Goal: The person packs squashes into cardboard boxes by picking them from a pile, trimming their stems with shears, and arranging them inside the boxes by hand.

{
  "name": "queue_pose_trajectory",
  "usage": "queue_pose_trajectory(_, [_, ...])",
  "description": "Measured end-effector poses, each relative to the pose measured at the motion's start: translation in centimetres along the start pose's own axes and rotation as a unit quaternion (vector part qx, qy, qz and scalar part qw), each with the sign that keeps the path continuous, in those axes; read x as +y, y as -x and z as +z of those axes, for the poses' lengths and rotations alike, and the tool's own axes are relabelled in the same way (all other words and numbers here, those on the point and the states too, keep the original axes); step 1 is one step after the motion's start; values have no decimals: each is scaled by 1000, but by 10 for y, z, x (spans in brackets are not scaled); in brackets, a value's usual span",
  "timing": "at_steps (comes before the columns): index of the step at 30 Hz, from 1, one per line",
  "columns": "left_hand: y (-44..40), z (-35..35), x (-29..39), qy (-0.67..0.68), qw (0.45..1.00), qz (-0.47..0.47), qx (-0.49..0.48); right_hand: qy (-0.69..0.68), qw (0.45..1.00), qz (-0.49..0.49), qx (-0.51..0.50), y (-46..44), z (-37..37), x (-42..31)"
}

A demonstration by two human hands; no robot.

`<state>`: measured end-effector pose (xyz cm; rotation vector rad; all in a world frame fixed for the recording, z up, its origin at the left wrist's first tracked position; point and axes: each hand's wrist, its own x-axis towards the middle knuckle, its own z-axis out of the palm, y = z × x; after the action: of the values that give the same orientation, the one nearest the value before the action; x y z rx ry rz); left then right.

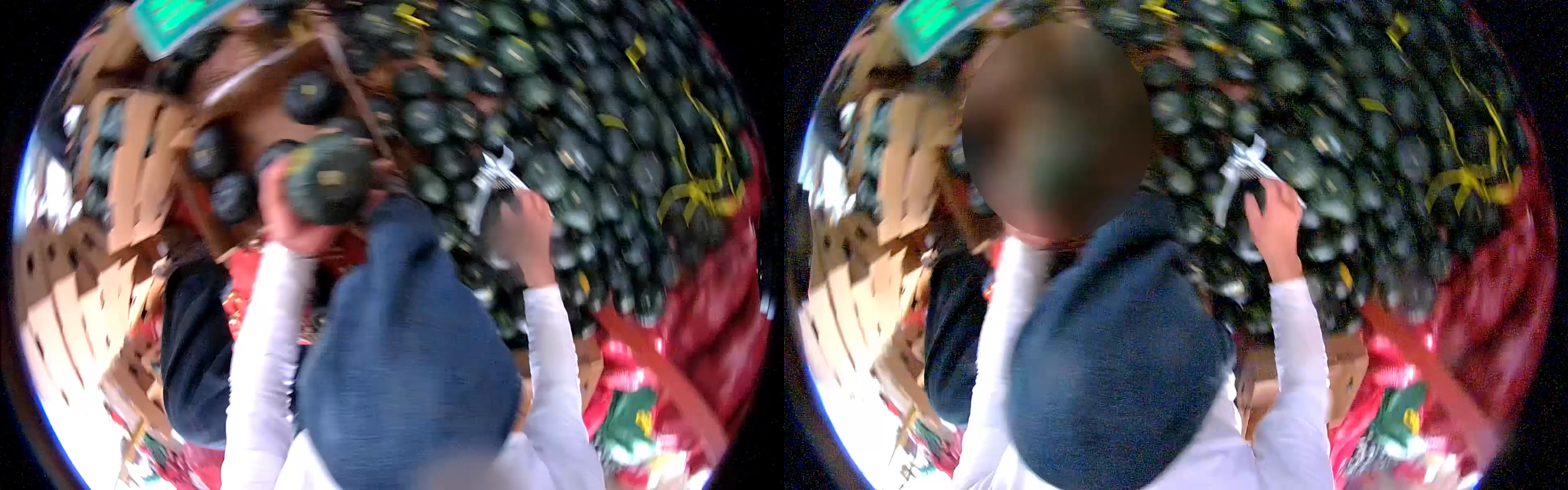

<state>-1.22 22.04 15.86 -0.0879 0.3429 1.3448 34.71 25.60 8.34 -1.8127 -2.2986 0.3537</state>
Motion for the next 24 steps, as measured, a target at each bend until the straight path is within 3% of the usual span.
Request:
queue_pose_trajectory(1, [11, 1, 5, 4, 1000, -3, 6, -20, 999, 39, 22, 7, -19, 7])
queue_pose_trajectory(5, [51, -25, 33, -62, 995, -7, 83, -59, 963, 241, -110, 82, -72, 94])
queue_pose_trajectory(7, [63, -34, 39, -118, 987, -5, 113, 28, 961, 196, -195, 128, -77, 93])
queue_pose_trajectory(9, [69, -43, 37, -174, 974, -9, 142, 29, 929, 223, -295, 151, -72, 51])
queue_pose_trajectory(12, [75, -53, 32, -255, 951, -14, 176, 129, 901, 284, -303, 157, -39, 36])
queue_pose_trajectory(16, [84, -67, 27, -346, 914, -23, 211, 97, 884, 278, -363, 149, -44, 52])
queue_pose_trajectory(19, [90, -81, 26, -409, 881, -34, 235, 79, 941, 191, -269, 120, -44, 36])
queue_pose_trajectory(20, [93, -86, 27, -427, 870, -39, 241, 39, 981, 115, -154, 113, -32, 30])
queue_pose_trajectory(21, [95, -90, 28, -445, 859, -46, 248, 16, 990, 81, -117, 103, -20, 20])
queue_pose_trajectory(22, [97, -96, 28, -466, 846, -52, 254, 6, 978, 108, -180, 90, -12, 4])
queue_pose_trajectory(24, [104, -108, 31, -504, 820, -65, 265, 5, 981, 122, -148, 81, 21, -1])
